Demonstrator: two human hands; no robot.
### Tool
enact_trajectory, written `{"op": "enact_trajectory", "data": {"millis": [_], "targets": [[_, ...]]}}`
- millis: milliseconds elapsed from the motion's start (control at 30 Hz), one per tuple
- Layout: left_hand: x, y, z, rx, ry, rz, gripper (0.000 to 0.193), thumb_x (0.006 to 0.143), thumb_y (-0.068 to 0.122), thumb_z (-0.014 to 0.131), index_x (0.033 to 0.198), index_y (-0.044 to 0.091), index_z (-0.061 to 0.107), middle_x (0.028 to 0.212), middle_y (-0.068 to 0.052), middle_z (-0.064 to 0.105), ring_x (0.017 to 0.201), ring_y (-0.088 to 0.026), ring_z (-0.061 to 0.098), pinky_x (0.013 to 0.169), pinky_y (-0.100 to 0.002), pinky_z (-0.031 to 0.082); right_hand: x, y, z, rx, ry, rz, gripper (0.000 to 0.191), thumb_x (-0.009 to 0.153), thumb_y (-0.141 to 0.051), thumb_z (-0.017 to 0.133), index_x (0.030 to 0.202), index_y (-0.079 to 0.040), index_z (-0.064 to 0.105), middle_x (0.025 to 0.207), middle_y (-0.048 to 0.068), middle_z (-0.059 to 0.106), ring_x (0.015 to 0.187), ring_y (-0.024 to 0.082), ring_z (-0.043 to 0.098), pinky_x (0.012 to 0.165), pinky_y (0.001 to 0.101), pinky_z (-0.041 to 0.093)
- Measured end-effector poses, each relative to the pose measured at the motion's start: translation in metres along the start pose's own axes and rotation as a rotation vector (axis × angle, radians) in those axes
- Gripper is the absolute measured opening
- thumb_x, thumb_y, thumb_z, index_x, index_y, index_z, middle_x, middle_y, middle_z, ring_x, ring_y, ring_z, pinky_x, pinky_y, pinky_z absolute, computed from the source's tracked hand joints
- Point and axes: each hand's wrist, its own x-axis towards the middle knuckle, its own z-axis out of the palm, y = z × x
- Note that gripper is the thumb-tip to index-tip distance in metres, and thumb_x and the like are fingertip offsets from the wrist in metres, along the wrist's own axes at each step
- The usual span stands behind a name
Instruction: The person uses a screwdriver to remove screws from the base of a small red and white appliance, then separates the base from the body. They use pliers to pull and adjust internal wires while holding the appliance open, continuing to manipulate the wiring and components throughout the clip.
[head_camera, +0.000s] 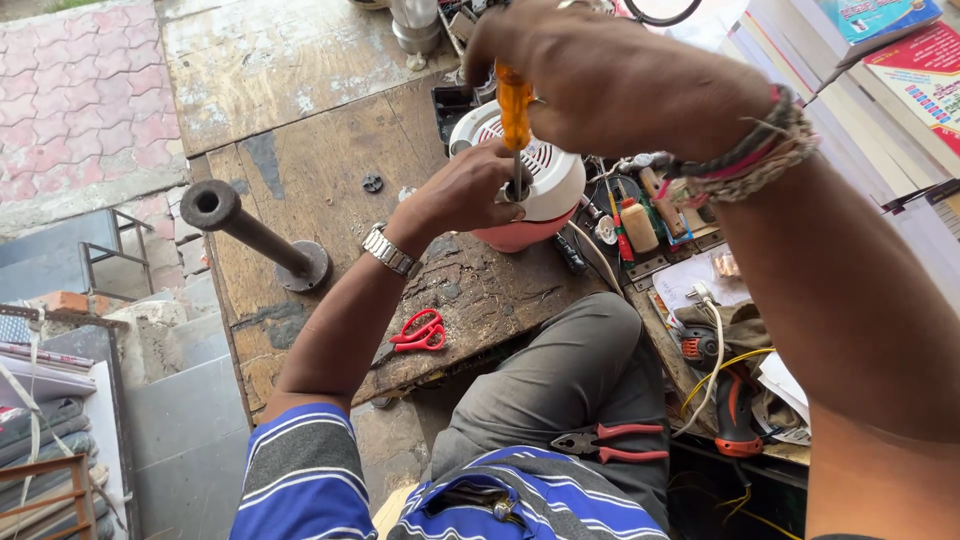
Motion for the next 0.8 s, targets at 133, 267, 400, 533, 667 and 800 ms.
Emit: {"op": "enact_trajectory", "data": {"millis": [133, 267, 400, 533, 667, 800], "targets": [[0.003, -0.004, 0.003, 0.034, -0.005, 0.016, 0.027, 0.074, 0.013, 0.084, 0.096, 0.002, 0.073, 0.099, -0.012, 0.066, 0.093, -0.027, 0.065, 0.084, -0.041, 0.055, -0.008, 0.009, 0.03, 0.196, 0.318, -0.112, 0.061, 0.084, -0.002, 0.08, 0.136, 0.002, 0.048, 0.118, 0.025, 0.066, 0.104, 0.037, 0.069, 0.088, 0.0418, 0.057], [0.005, -0.01, 0.001, -0.053, 0.01, 0.068, 0.029, 0.077, 0.014, 0.082, 0.102, 0.002, 0.072, 0.107, -0.01, 0.064, 0.094, -0.023, 0.065, 0.083, -0.036, 0.057, -0.017, 0.013, 0.061, 0.475, 0.451, 0.06, 0.057, 0.103, -0.013, 0.075, 0.142, 0.0, 0.037, 0.12, 0.014, 0.066, 0.106, 0.029, 0.072, 0.09, 0.0342, 0.062], [0.004, -0.011, -0.004, -0.031, -0.017, 0.048, 0.03, 0.08, 0.016, 0.084, 0.103, 0.001, 0.071, 0.102, -0.009, 0.063, 0.092, -0.024, 0.064, 0.082, -0.039, 0.055, -0.028, 0.022, 0.058, 0.4, 0.512, 0.039, 0.025, 0.11, -0.01, 0.074, 0.122, -0.001, 0.055, 0.105, 0.013, 0.069, 0.093, 0.026, 0.073, 0.079, 0.0361, 0.06], [0.007, -0.007, -0.004, 0.036, -0.012, 0.035, 0.032, 0.077, 0.02, 0.086, 0.1, 0.002, 0.073, 0.1, -0.009, 0.063, 0.095, -0.026, 0.063, 0.085, -0.043, 0.05, -0.032, 0.023, 0.054, 0.229, 0.504, 0.076, 0.015, 0.113, -0.008, 0.073, 0.114, 0.001, 0.061, 0.097, 0.013, 0.07, 0.09, 0.028, 0.071, 0.078, 0.0394, 0.055], [0.005, -0.006, -0.002, 0.028, -0.014, 0.035, 0.034, 0.077, 0.022, 0.085, 0.104, 0.004, 0.073, 0.106, -0.009, 0.064, 0.101, -0.027, 0.062, 0.091, -0.045, 0.046, -0.03, 0.027, 0.061, 0.157, 0.55, -0.09, 0.024, 0.111, -0.007, 0.075, 0.122, 0.0, 0.054, 0.102, 0.016, 0.068, 0.089, 0.032, 0.069, 0.078, 0.0418, 0.055], [-0.001, -0.009, 0.0, 0.023, 0.005, 0.037, 0.033, 0.079, 0.023, 0.085, 0.105, 0.007, 0.073, 0.114, -0.007, 0.066, 0.109, -0.026, 0.062, 0.101, -0.046, 0.044, -0.027, 0.03, 0.086, 0.253, 0.581, -0.097, 0.041, 0.111, -0.011, 0.076, 0.134, -0.002, 0.043, 0.111, 0.014, 0.071, 0.102, 0.027, 0.074, 0.086, 0.0357, 0.06]]}}
